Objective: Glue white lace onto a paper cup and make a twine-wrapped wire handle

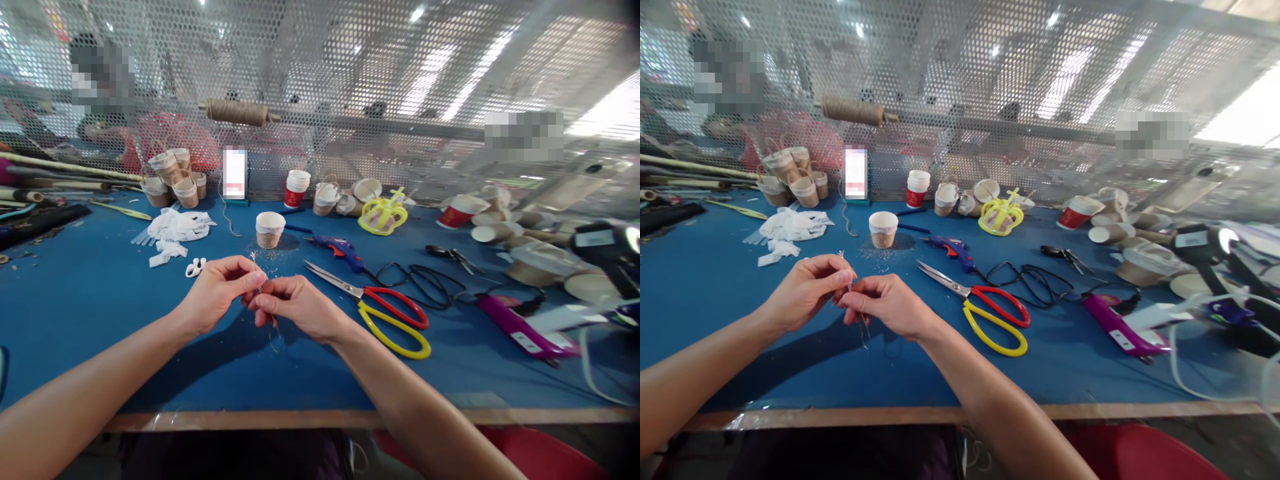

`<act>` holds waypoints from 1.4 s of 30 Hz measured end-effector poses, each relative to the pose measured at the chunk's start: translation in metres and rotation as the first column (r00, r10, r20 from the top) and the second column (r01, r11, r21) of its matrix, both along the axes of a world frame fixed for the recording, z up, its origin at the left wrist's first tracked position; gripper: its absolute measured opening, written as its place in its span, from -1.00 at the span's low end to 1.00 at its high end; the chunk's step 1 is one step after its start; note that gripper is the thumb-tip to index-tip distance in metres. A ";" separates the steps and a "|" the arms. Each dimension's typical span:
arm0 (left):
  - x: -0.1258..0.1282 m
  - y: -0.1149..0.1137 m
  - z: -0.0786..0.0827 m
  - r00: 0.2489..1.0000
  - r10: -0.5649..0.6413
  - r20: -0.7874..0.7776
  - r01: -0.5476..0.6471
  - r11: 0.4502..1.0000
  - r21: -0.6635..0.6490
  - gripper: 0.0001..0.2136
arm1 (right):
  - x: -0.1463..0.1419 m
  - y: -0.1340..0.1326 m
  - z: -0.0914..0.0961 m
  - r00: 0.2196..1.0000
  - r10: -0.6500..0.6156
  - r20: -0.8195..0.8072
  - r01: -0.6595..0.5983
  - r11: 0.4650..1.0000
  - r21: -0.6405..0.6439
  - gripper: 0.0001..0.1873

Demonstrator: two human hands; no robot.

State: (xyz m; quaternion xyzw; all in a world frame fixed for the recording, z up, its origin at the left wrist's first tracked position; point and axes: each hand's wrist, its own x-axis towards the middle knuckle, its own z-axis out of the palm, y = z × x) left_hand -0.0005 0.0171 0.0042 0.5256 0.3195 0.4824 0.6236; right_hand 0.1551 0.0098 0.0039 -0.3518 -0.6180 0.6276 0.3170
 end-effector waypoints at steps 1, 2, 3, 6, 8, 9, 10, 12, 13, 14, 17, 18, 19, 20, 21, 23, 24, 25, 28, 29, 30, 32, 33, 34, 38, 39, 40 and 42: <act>0.000 0.000 0.000 1.000 0.005 0.002 -0.005 1.000 0.002 -0.86 | 0.000 0.000 0.000 1.000 -0.003 0.005 0.003 1.000 0.005 -0.76; 0.000 -0.001 0.000 1.000 0.012 0.001 -0.012 1.000 0.002 -0.86 | 0.000 0.000 0.000 1.000 -0.006 0.010 0.006 1.000 0.008 -0.76; 0.001 -0.001 0.000 1.000 0.021 -0.003 -0.021 1.000 0.001 -0.87 | -0.001 0.000 0.000 1.000 -0.009 0.014 0.009 1.000 0.012 -0.75; 0.002 -0.001 0.000 0.998 0.058 -0.026 -0.058 0.998 -0.012 -0.89 | -0.001 0.000 0.000 0.999 -0.023 0.029 0.023 1.000 0.017 -0.73; 0.002 0.000 0.000 0.997 0.069 -0.040 -0.070 0.997 -0.018 -0.88 | 0.000 0.000 0.001 0.999 -0.032 0.039 0.032 0.999 0.023 -0.70; 0.002 0.001 0.000 0.997 0.071 -0.040 -0.072 0.997 -0.021 -0.88 | 0.000 0.000 0.002 0.999 -0.025 0.045 0.024 0.999 0.024 -0.68; 0.001 0.002 0.000 0.997 0.074 -0.031 -0.074 0.997 -0.025 -0.87 | 0.001 0.001 0.003 0.999 -0.007 0.049 0.006 1.000 0.021 -0.66; 0.000 0.004 0.001 0.996 0.087 0.011 -0.086 0.995 -0.045 -0.87 | 0.004 0.001 0.005 0.997 0.061 0.053 -0.061 0.998 -0.009 -0.64; -0.001 0.004 0.001 0.995 0.095 0.037 -0.093 0.994 -0.059 -0.87 | 0.006 0.002 0.005 0.993 0.105 0.049 -0.103 0.994 -0.038 -0.63; -0.001 0.005 0.002 0.993 0.102 0.062 -0.097 0.993 -0.072 -0.86 | 0.007 0.003 0.005 0.989 0.146 0.037 -0.143 0.987 -0.073 -0.63; -0.002 0.006 0.003 0.990 0.095 0.104 -0.086 0.992 -0.093 -0.84 | 0.009 0.005 0.003 0.979 0.202 -0.028 -0.204 0.966 -0.161 -0.65; -0.002 0.006 0.003 0.990 0.091 0.106 -0.081 0.992 -0.095 -0.84 | 0.009 0.005 0.002 0.980 0.193 -0.045 -0.198 0.964 -0.176 -0.67; -0.002 0.005 0.004 0.990 0.091 0.106 -0.081 0.992 -0.096 -0.84 | 0.009 0.006 0.001 0.983 0.174 -0.053 -0.181 0.966 -0.187 -0.68; -0.001 0.005 0.004 0.990 0.095 0.104 -0.085 0.992 -0.097 -0.84 | 0.008 0.006 0.000 0.987 0.149 -0.054 -0.157 0.968 -0.194 -0.70; -0.001 0.004 0.004 0.989 0.101 0.104 -0.091 0.991 -0.098 -0.83 | 0.007 0.005 0.000 0.991 0.123 -0.049 -0.131 0.972 -0.197 -0.71; 0.000 0.003 0.004 0.986 0.119 0.114 -0.108 0.989 -0.098 -0.82 | 0.006 0.004 0.000 0.996 0.075 -0.038 -0.081 0.978 -0.192 -0.74; 0.001 0.002 0.004 0.984 0.128 0.122 -0.117 0.989 -0.096 -0.82 | 0.005 0.004 0.000 0.998 0.055 -0.033 -0.061 0.981 -0.186 -0.75; 0.001 0.002 0.003 0.982 0.134 0.131 -0.122 0.988 -0.093 -0.82 | 0.005 0.003 0.001 0.999 0.040 -0.029 -0.045 0.983 -0.180 -0.76; 0.002 0.003 0.003 0.978 0.145 0.151 -0.133 0.987 -0.087 -0.82 | 0.005 0.003 0.002 0.999 0.035 -0.017 -0.037 0.986 -0.164 -0.76; 0.001 0.005 0.003 0.975 0.153 0.160 -0.140 0.986 -0.090 -0.83 | 0.005 0.003 0.002 0.998 0.055 -0.011 -0.056 0.985 -0.165 -0.76; 0.001 0.006 0.003 0.970 0.167 0.175 -0.152 0.984 -0.094 -0.83 | 0.006 0.004 0.002 0.996 0.084 -0.002 -0.084 0.982 -0.170 -0.75; -0.001 0.009 0.002 0.956 0.198 0.215 -0.180 0.978 -0.101 -0.84 | 0.007 0.005 0.002 0.989 0.145 0.014 -0.140 0.971 -0.194 -0.74; -0.002 0.011 0.002 0.950 0.209 0.232 -0.189 0.976 -0.105 -0.84 | 0.008 0.005 0.002 0.986 0.166 0.018 -0.159 0.965 -0.208 -0.73; -0.003 0.012 0.001 0.945 0.213 0.247 -0.192 0.976 -0.107 -0.84 | 0.008 0.006 0.002 0.984 0.174 0.021 -0.166 0.962 -0.219 -0.73; -0.005 0.016 -0.001 0.941 0.215 0.262 -0.192 0.975 -0.112 -0.85 | 0.008 0.007 -0.001 0.992 0.126 0.008 -0.121 0.968 -0.220 -0.75; -0.005 0.016 -0.001 0.940 0.219 0.260 -0.196 0.974 -0.111 -0.85 | 0.008 0.007 -0.002 0.994 0.112 0.007 -0.108 0.970 -0.218 -0.76; -0.005 0.016 -0.002 0.940 0.224 0.257 -0.202 0.973 -0.110 -0.86 | 0.008 0.007 -0.002 0.995 0.100 0.008 -0.096 0.972 -0.215 -0.77; -0.004 0.016 -0.002 0.940 0.233 0.249 -0.212 0.971 -0.109 -0.86 | 0.008 0.007 -0.003 0.996 0.085 0.021 -0.079 0.976 -0.202 -0.79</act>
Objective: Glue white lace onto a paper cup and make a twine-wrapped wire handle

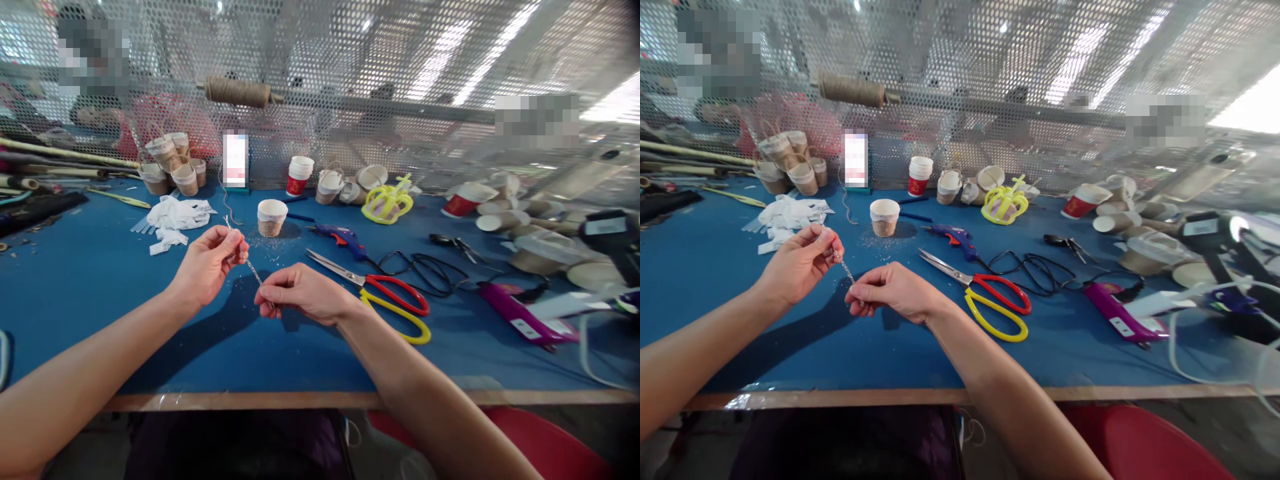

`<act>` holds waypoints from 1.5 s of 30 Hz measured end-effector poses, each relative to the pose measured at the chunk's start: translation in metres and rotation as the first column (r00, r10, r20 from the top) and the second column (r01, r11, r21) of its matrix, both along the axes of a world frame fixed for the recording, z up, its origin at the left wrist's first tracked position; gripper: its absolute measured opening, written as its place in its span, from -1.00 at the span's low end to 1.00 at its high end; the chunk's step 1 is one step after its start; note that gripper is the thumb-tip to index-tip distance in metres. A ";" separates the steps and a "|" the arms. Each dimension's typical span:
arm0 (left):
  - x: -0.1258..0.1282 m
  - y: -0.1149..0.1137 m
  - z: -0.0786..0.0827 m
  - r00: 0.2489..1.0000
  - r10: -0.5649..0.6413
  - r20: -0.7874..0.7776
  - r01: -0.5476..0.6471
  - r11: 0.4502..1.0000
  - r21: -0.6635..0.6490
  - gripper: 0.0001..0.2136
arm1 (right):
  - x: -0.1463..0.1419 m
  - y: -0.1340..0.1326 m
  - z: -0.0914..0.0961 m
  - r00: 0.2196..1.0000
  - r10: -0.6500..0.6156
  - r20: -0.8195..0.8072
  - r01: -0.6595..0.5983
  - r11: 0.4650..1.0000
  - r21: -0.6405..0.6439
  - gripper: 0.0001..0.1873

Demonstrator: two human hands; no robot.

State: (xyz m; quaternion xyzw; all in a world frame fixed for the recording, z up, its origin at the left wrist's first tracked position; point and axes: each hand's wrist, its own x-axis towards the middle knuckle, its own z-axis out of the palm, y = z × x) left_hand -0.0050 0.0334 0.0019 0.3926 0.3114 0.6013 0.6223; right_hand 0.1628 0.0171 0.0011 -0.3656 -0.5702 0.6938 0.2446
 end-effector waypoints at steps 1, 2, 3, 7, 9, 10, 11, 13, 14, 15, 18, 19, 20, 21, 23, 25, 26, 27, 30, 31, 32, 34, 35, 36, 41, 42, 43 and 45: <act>0.000 0.000 0.000 1.000 0.004 -0.002 -0.004 1.000 0.000 -0.86 | 0.000 0.000 0.000 1.000 -0.003 0.009 0.003 1.000 0.011 -0.79; 0.000 0.000 0.000 1.000 0.008 -0.002 -0.008 1.000 0.000 -0.86 | 0.000 0.000 0.000 1.000 -0.006 0.019 0.006 1.000 0.023 -0.80; 0.001 0.000 0.000 1.000 0.012 -0.001 -0.012 1.000 0.000 -0.86 | 0.000 0.000 0.000 1.000 -0.011 0.027 0.010 0.999 0.033 -0.80; 0.000 0.001 0.001 0.999 0.037 0.001 -0.037 0.999 -0.012 -0.86 | 0.000 0.000 0.003 0.997 0.021 0.072 -0.024 0.999 0.045 -0.81; -0.001 0.002 0.002 0.999 0.053 0.007 -0.053 0.998 -0.019 -0.86 | 0.000 0.000 0.003 0.995 0.049 0.089 -0.053 0.998 0.043 -0.81; -0.001 0.003 0.002 0.998 0.058 0.010 -0.058 0.998 -0.020 -0.86 | -0.001 -0.001 0.003 0.994 0.055 0.091 -0.059 0.997 0.042 -0.81; -0.001 0.003 0.002 0.998 0.062 0.012 -0.062 0.998 -0.020 -0.86 | -0.001 -0.001 0.002 0.995 0.051 0.088 -0.055 0.998 0.043 -0.81; -0.002 0.004 0.002 0.998 0.061 0.013 -0.061 0.998 -0.016 -0.86 | 0.000 -0.001 0.001 0.996 0.035 0.076 -0.038 0.998 0.041 -0.81; -0.002 0.004 0.002 0.998 0.059 0.013 -0.059 0.998 -0.011 -0.86 | 0.000 0.000 0.000 0.997 0.028 0.069 -0.030 0.999 0.036 -0.81; -0.003 0.004 0.002 0.998 0.058 0.013 -0.058 0.998 -0.004 -0.86 | 0.000 0.000 -0.001 0.998 0.020 0.060 -0.021 0.999 0.026 -0.80; -0.003 0.005 0.002 0.998 0.060 0.018 -0.060 0.998 0.015 -0.86 | 0.000 0.002 -0.003 1.000 0.009 0.019 -0.008 0.999 -0.038 -0.78; -0.003 0.005 0.001 0.998 0.059 0.021 -0.059 0.998 0.019 -0.86 | 0.000 0.002 -0.003 1.000 0.012 0.008 -0.011 0.998 -0.066 -0.77; -0.003 0.005 0.001 0.998 0.056 0.025 -0.056 0.998 0.021 -0.86 | 0.000 0.002 -0.003 1.000 0.017 0.000 -0.017 0.996 -0.092 -0.76; -0.003 0.005 0.001 0.998 0.050 0.027 -0.051 0.998 0.024 -0.86 | -0.001 0.002 -0.002 1.000 0.020 -0.004 -0.021 0.993 -0.112 -0.75; -0.003 0.005 0.002 0.999 0.042 0.025 -0.043 0.999 0.031 -0.85 | -0.001 0.002 -0.001 1.000 0.021 -0.005 -0.021 0.992 -0.124 -0.74; -0.003 0.005 0.002 0.999 0.048 0.018 -0.049 0.998 0.036 -0.85 | -0.001 0.001 -0.001 1.000 0.007 -0.005 -0.008 0.994 -0.107 -0.74; -0.003 0.005 0.002 0.998 0.055 0.013 -0.055 0.998 0.037 -0.85 | -0.001 0.001 -0.001 1.000 -0.002 -0.005 0.001 0.995 -0.096 -0.74; -0.003 0.004 0.002 0.998 0.061 0.008 -0.061 0.997 0.037 -0.84 | -0.001 0.001 -0.001 1.000 -0.010 -0.003 0.010 0.996 -0.085 -0.74; -0.003 0.004 0.002 0.997 0.075 -0.002 -0.074 0.997 0.032 -0.84 | -0.001 0.002 -0.002 1.000 -0.017 0.006 0.017 0.998 -0.066 -0.75; -0.002 0.005 0.002 0.997 0.076 -0.005 -0.076 0.997 0.031 -0.84 | -0.002 0.002 -0.003 1.000 -0.017 0.008 0.017 0.998 -0.062 -0.76; -0.002 0.005 0.001 0.997 0.076 -0.008 -0.076 0.997 0.032 -0.84 | -0.002 0.002 -0.003 1.000 -0.016 0.010 0.016 0.998 -0.057 -0.76; -0.003 0.007 0.000 0.997 0.078 -0.018 -0.077 0.996 0.040 -0.84 | -0.002 0.002 -0.005 1.000 -0.013 0.016 0.014 0.999 -0.052 -0.76; -0.004 0.009 0.000 0.996 0.074 -0.046 -0.072 0.996 0.044 -0.84 | -0.001 0.003 -0.005 1.000 -0.014 0.024 0.015 0.999 -0.048 -0.77; -0.006 0.010 0.000 0.992 0.071 -0.104 -0.066 0.997 0.049 -0.85 | -0.001 0.003 -0.006 0.999 -0.015 0.039 0.017 0.999 -0.040 -0.76; -0.016 0.004 0.008 0.606 0.243 -0.757 -0.001 0.953 0.304 -0.76 | 0.010 0.009 0.001 0.980 -0.082 0.179 0.065 0.993 0.099 -0.79; -0.015 0.001 0.010 0.495 0.373 -0.785 0.021 0.898 0.440 -0.77 | 0.012 0.010 0.004 0.972 -0.100 0.215 0.071 0.988 0.137 -0.81; -0.014 -0.001 0.011 0.444 0.493 -0.749 0.065 0.816 0.575 -0.81 | 0.014 0.010 0.007 0.961 -0.104 0.255 0.061 0.983 0.173 -0.82; -0.009 -0.005 0.011 0.429 0.552 -0.715 0.322 0.646 0.692 -0.93 | 0.016 0.010 0.015 0.939 -0.054 0.341 -0.023 0.976 0.217 -0.84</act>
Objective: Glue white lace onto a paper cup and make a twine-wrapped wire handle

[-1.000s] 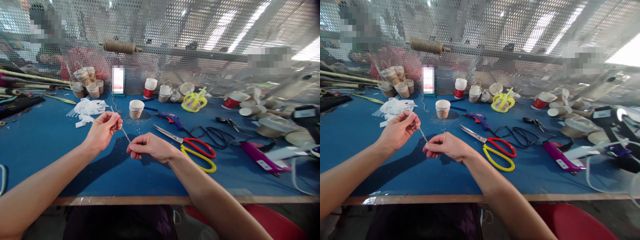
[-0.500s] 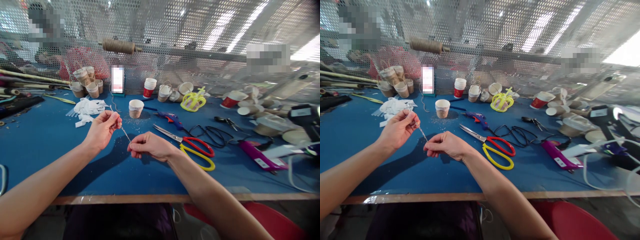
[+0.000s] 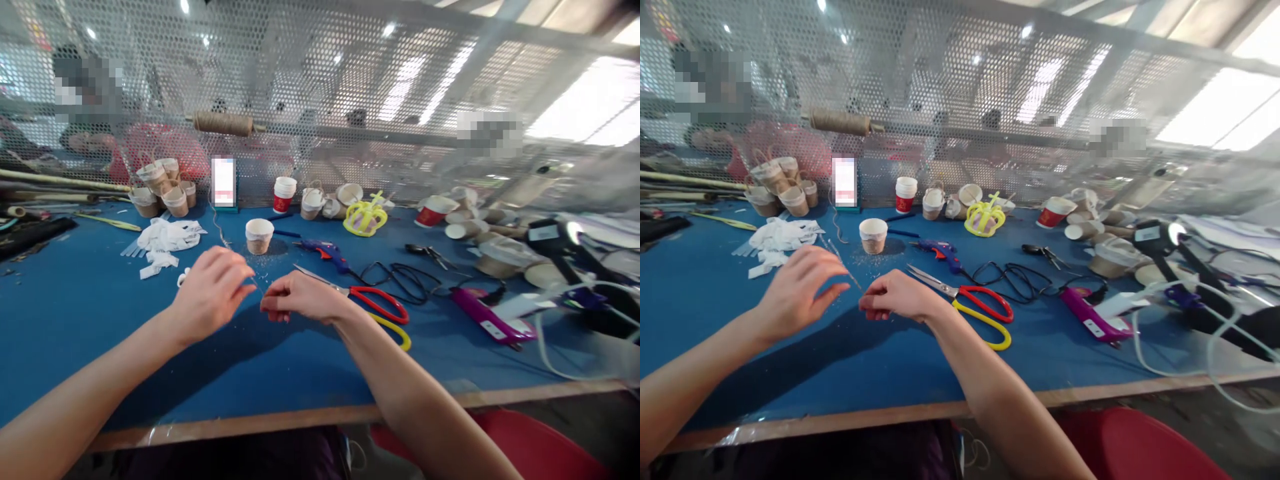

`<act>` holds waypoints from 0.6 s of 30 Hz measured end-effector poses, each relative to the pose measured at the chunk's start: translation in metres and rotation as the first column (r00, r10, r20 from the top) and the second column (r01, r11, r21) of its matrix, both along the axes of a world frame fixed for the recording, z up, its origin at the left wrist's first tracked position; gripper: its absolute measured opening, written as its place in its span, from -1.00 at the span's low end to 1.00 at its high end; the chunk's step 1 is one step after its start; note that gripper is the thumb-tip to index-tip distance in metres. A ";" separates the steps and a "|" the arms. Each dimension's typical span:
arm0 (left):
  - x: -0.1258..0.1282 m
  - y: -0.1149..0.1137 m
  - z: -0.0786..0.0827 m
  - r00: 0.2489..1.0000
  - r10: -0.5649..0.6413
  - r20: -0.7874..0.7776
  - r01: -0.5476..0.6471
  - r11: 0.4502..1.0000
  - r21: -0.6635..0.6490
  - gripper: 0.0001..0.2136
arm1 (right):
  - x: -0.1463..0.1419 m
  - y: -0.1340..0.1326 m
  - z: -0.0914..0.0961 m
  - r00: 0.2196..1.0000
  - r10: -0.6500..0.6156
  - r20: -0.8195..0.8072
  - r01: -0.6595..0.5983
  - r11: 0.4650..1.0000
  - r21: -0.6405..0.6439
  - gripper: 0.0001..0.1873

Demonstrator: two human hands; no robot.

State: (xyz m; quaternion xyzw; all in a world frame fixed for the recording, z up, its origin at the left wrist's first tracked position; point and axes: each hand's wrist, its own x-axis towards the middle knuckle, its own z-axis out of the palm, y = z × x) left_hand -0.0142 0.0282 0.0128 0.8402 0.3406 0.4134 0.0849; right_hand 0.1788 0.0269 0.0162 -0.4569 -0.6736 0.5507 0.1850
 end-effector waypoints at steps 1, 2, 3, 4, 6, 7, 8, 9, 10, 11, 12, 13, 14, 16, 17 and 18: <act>0.003 0.000 -0.002 0.991 -0.090 -0.096 0.095 0.994 0.047 -0.87 | 0.000 0.000 0.004 0.998 0.051 0.042 -0.052 0.999 0.016 -0.84; 0.005 0.000 -0.004 0.971 -0.145 -0.189 0.159 0.986 0.057 -0.80 | 0.001 0.000 0.009 0.992 0.100 0.078 -0.103 0.994 0.035 -0.84; 0.007 0.001 -0.007 0.948 -0.173 -0.266 0.190 0.981 0.040 -0.77 | 0.002 0.001 0.014 0.984 0.144 0.108 -0.150 0.987 0.050 -0.83; 0.009 0.003 -0.010 0.929 -0.174 -0.327 0.186 0.983 0.007 -0.77 | 0.003 0.005 0.019 0.975 0.179 0.133 -0.188 0.980 0.059 -0.82; 0.009 0.005 -0.015 0.922 -0.130 -0.366 0.108 0.991 -0.081 -0.78 | 0.010 0.020 0.028 0.964 0.190 0.187 -0.206 0.976 0.074 -0.79; 0.009 0.006 -0.016 0.935 -0.111 -0.337 0.069 0.988 -0.136 -0.78 | 0.014 0.032 0.032 0.967 0.128 0.219 -0.156 0.981 0.113 -0.78; 0.009 0.006 -0.017 0.954 -0.102 -0.282 0.045 0.978 -0.202 -0.78 | 0.020 0.048 0.034 0.965 -0.025 0.262 -0.037 0.973 0.229 -0.77; 0.009 0.005 -0.016 0.972 -0.101 -0.213 0.039 0.961 -0.275 -0.77 | 0.026 0.065 0.035 0.931 -0.204 0.301 0.080 0.923 0.377 -0.77; 0.009 0.003 -0.016 0.983 -0.112 -0.144 0.054 0.934 -0.354 -0.77 | 0.031 0.085 0.034 0.905 -0.291 0.312 0.132 0.886 0.444 -0.75; 0.010 0.002 -0.015 0.989 -0.122 -0.083 0.074 0.898 -0.433 -0.77 | 0.036 0.104 0.031 0.885 -0.337 0.322 0.156 0.864 0.478 -0.75; 0.011 0.000 -0.015 0.992 -0.123 -0.034 0.088 0.853 -0.514 -0.77 | 0.039 0.123 0.027 0.865 -0.368 0.342 0.163 0.850 0.502 -0.79; 0.012 -0.001 -0.014 0.994 -0.113 0.005 0.094 0.798 -0.595 -0.77 | 0.042 0.141 0.022 0.849 -0.381 0.367 0.159 0.845 0.510 -0.85; 0.013 -0.002 -0.014 0.994 -0.097 0.046 0.103 0.732 -0.674 -0.78 | 0.042 0.157 0.015 0.837 -0.383 0.390 0.150 0.847 0.510 -0.88; 0.015 -0.003 -0.015 0.990 -0.069 0.127 0.143 0.594 -0.792 -0.78 | 0.041 0.181 0.001 0.830 -0.358 0.428 0.120 0.863 0.490 -0.79; 0.015 -0.003 -0.015 0.985 -0.062 0.163 0.171 0.537 -0.826 -0.79 | 0.040 0.189 -0.005 0.831 -0.344 0.438 0.110 0.872 0.476 -0.73; 0.016 -0.002 -0.015 0.980 -0.063 0.190 0.196 0.497 -0.845 -0.79 | 0.038 0.195 -0.012 0.833 -0.331 0.444 0.103 0.881 0.462 -0.73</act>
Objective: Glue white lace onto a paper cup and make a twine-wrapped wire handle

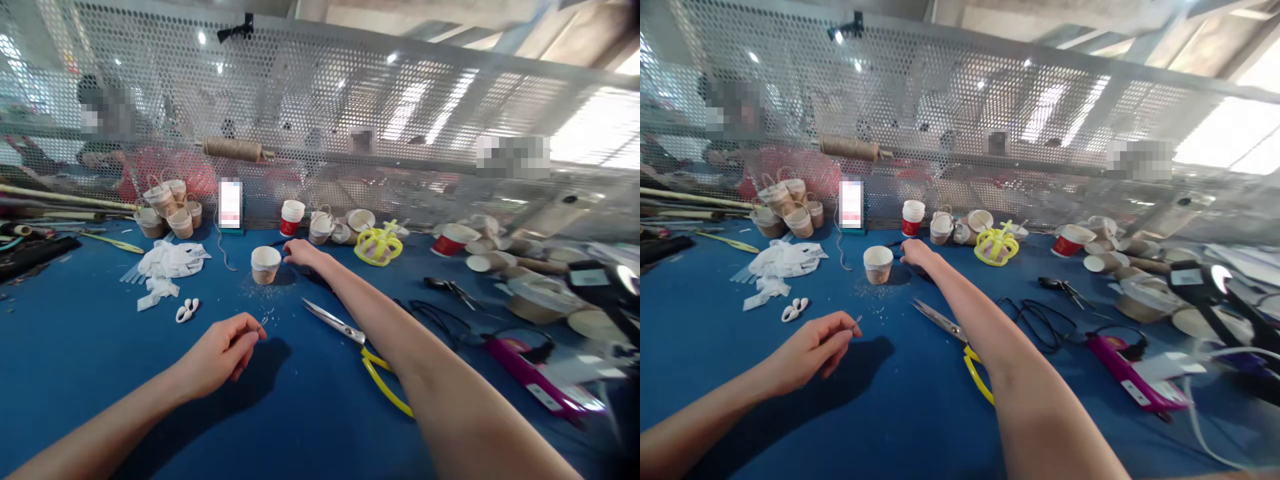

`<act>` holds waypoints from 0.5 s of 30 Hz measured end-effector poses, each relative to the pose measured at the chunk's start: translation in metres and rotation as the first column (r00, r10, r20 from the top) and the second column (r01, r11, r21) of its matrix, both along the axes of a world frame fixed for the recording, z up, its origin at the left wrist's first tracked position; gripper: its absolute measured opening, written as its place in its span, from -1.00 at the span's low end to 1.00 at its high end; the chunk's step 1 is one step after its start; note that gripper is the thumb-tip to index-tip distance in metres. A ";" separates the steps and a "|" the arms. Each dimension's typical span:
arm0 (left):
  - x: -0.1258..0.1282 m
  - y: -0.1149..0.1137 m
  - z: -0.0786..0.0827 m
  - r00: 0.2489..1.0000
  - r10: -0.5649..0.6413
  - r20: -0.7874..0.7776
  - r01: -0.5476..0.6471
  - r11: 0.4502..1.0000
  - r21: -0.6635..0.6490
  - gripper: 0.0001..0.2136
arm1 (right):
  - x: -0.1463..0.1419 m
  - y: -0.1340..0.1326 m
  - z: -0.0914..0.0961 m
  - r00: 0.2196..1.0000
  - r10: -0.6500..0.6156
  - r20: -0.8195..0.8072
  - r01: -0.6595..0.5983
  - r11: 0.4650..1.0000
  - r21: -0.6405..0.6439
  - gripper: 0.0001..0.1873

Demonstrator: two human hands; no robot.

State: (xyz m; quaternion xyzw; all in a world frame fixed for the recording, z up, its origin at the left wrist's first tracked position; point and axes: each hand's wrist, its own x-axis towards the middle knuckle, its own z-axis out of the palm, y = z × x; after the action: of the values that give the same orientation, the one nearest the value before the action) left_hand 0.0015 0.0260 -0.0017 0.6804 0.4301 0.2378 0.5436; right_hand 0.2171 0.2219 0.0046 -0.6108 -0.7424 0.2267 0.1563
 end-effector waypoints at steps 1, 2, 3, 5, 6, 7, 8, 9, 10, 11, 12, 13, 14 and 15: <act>0.000 0.000 0.000 1.000 -0.010 0.016 0.011 1.000 -0.023 -0.80 | -0.001 0.004 -0.005 1.000 0.008 -0.007 -0.008 1.000 -0.010 -0.72; 0.000 0.001 0.001 1.000 -0.020 0.024 0.021 0.999 -0.031 -0.80 | -0.002 0.007 -0.010 1.000 0.014 -0.017 -0.014 1.000 -0.018 -0.73; 0.000 0.001 0.002 0.999 -0.027 0.027 0.027 0.999 -0.033 -0.80 | -0.002 0.008 -0.013 0.999 0.020 -0.031 -0.021 1.000 -0.021 -0.73; 0.000 0.001 0.003 0.999 -0.029 0.027 0.030 0.999 -0.033 -0.80 | -0.002 0.009 -0.016 0.998 0.022 -0.061 -0.023 1.000 -0.014 -0.72; 0.000 0.001 0.003 0.999 -0.025 0.031 0.026 0.999 -0.032 -0.80 | -0.002 0.009 -0.016 0.997 0.015 -0.075 -0.016 1.000 -0.007 -0.72; 0.000 0.001 0.003 0.999 -0.019 0.041 0.020 0.999 -0.034 -0.80 | -0.001 0.009 -0.014 0.996 0.004 -0.091 -0.003 1.000 0.005 -0.72; 0.000 0.001 0.003 0.998 -0.011 0.056 0.013 0.999 -0.036 -0.80 | -0.001 0.010 -0.011 0.994 -0.013 -0.109 0.015 1.000 0.020 -0.72; 0.000 0.001 0.002 0.997 -0.002 0.072 0.004 0.999 -0.036 -0.80 | 0.000 0.010 -0.006 0.991 -0.035 -0.130 0.040 0.999 0.036 -0.72; 0.000 0.001 0.001 0.996 0.007 0.087 -0.004 0.999 -0.035 -0.80 | 0.000 0.010 0.000 0.986 -0.057 -0.156 0.067 0.996 0.060 -0.71; 0.000 0.002 0.000 0.995 0.014 0.101 -0.011 0.999 -0.031 -0.80 | 0.001 0.010 0.009 0.979 -0.084 -0.186 0.102 0.991 0.084 -0.70; 0.000 0.002 0.000 0.993 0.021 0.112 -0.018 1.000 -0.022 -0.80 | 0.002 0.008 0.019 0.969 -0.108 -0.224 0.136 0.984 0.115 -0.70; -0.001 0.003 0.000 0.993 0.028 0.119 -0.028 1.000 -0.008 -0.81 | 0.003 0.004 0.029 0.956 -0.122 -0.267 0.166 0.975 0.148 -0.72; -0.001 0.003 0.001 0.992 0.040 0.123 -0.042 0.999 0.011 -0.81 | 0.004 -0.002 0.041 0.939 -0.143 -0.312 0.205 0.963 0.175 -0.74; -0.002 0.003 0.003 0.990 0.058 0.127 -0.063 0.997 0.034 -0.81 | 0.005 -0.012 0.052 0.921 -0.150 -0.359 0.232 0.953 0.197 -0.78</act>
State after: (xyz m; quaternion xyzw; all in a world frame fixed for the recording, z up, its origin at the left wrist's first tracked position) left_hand -0.0009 0.0291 0.0008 0.6608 0.4111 0.3046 0.5492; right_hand 0.2223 0.2099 0.0565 -0.6094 -0.6624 0.2222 0.3748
